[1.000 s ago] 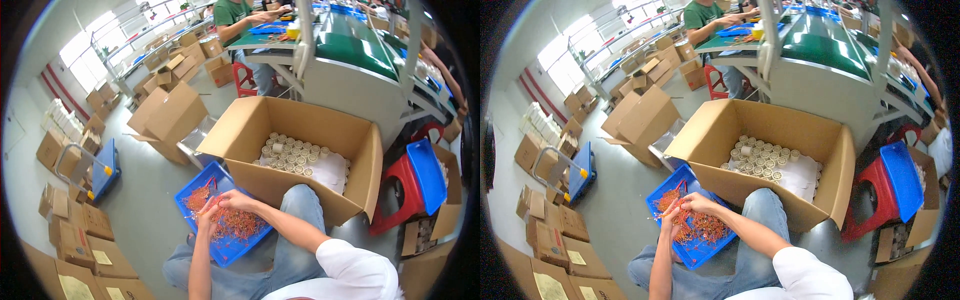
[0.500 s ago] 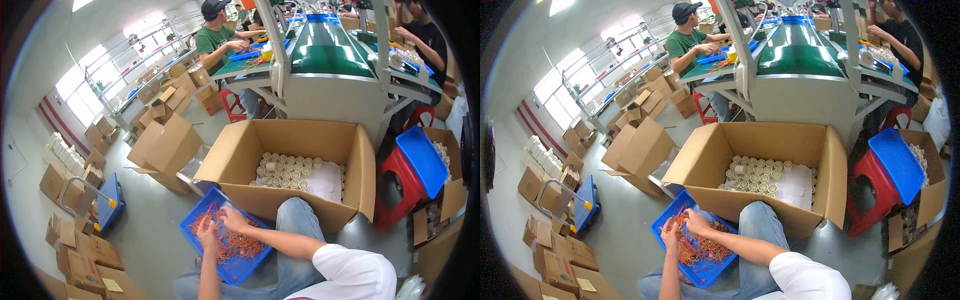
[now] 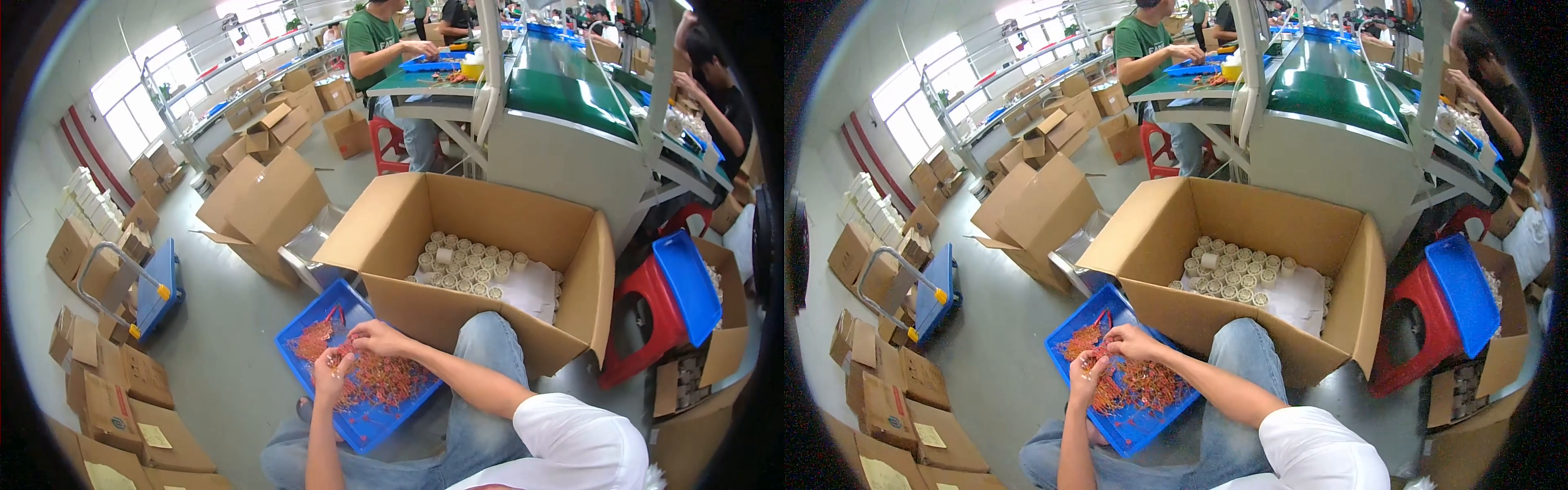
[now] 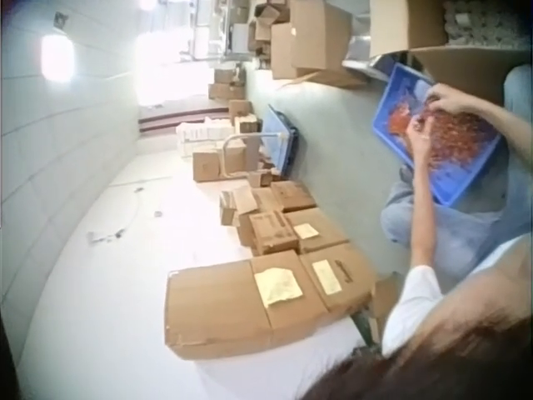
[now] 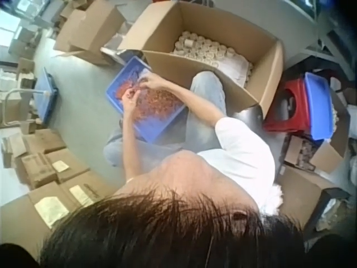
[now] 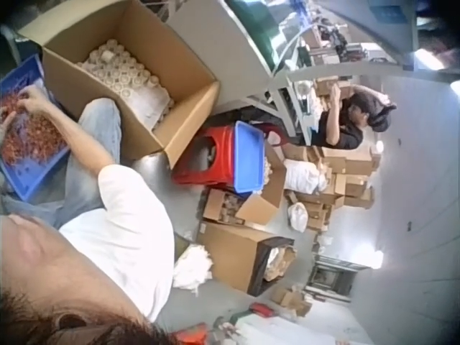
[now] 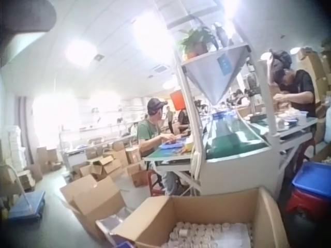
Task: The person sorts electronic components by hand, organizing them into bundles and groups within a blue tray and a cardboard box.
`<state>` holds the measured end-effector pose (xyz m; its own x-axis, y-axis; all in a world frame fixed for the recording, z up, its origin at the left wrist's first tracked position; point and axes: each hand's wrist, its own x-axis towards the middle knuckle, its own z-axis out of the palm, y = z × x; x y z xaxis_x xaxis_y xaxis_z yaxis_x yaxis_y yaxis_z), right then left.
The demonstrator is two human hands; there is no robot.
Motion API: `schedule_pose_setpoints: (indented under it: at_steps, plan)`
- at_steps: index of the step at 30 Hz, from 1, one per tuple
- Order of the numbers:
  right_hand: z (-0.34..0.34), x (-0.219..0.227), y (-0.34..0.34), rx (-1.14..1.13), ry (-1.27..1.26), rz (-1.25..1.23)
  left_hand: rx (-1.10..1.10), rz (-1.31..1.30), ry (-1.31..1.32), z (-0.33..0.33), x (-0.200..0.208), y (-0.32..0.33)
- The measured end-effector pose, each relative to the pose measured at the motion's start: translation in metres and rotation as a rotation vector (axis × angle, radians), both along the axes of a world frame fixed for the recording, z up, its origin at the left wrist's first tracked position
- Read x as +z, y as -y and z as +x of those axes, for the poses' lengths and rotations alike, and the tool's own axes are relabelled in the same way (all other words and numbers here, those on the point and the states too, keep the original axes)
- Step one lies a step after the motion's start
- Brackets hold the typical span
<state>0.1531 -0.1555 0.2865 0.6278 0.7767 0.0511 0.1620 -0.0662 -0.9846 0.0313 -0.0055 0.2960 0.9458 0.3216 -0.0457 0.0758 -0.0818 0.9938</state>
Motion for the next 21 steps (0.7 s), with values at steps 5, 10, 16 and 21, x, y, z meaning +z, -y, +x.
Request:
schedule_pose_setpoints:
  at_steps: [5,10,16,21]
  plan:
    - [0.003,0.006,-0.002,0.131,0.009,-0.026,-0.018,0.086,-0.078,-0.001,-0.001,-0.007]
    - [-0.008,-0.010,-0.007,-0.031,0.255,-0.025,0.007,0.257,-0.099,0.004,-0.014,0.001]
    - [-0.028,-0.021,-0.017,-0.284,0.442,-0.164,0.149,0.439,-0.190,0.006,-0.033,0.011]
    - [-0.023,-0.016,-0.016,-0.418,0.377,-0.145,0.304,0.130,-0.091,0.013,-0.032,0.008]
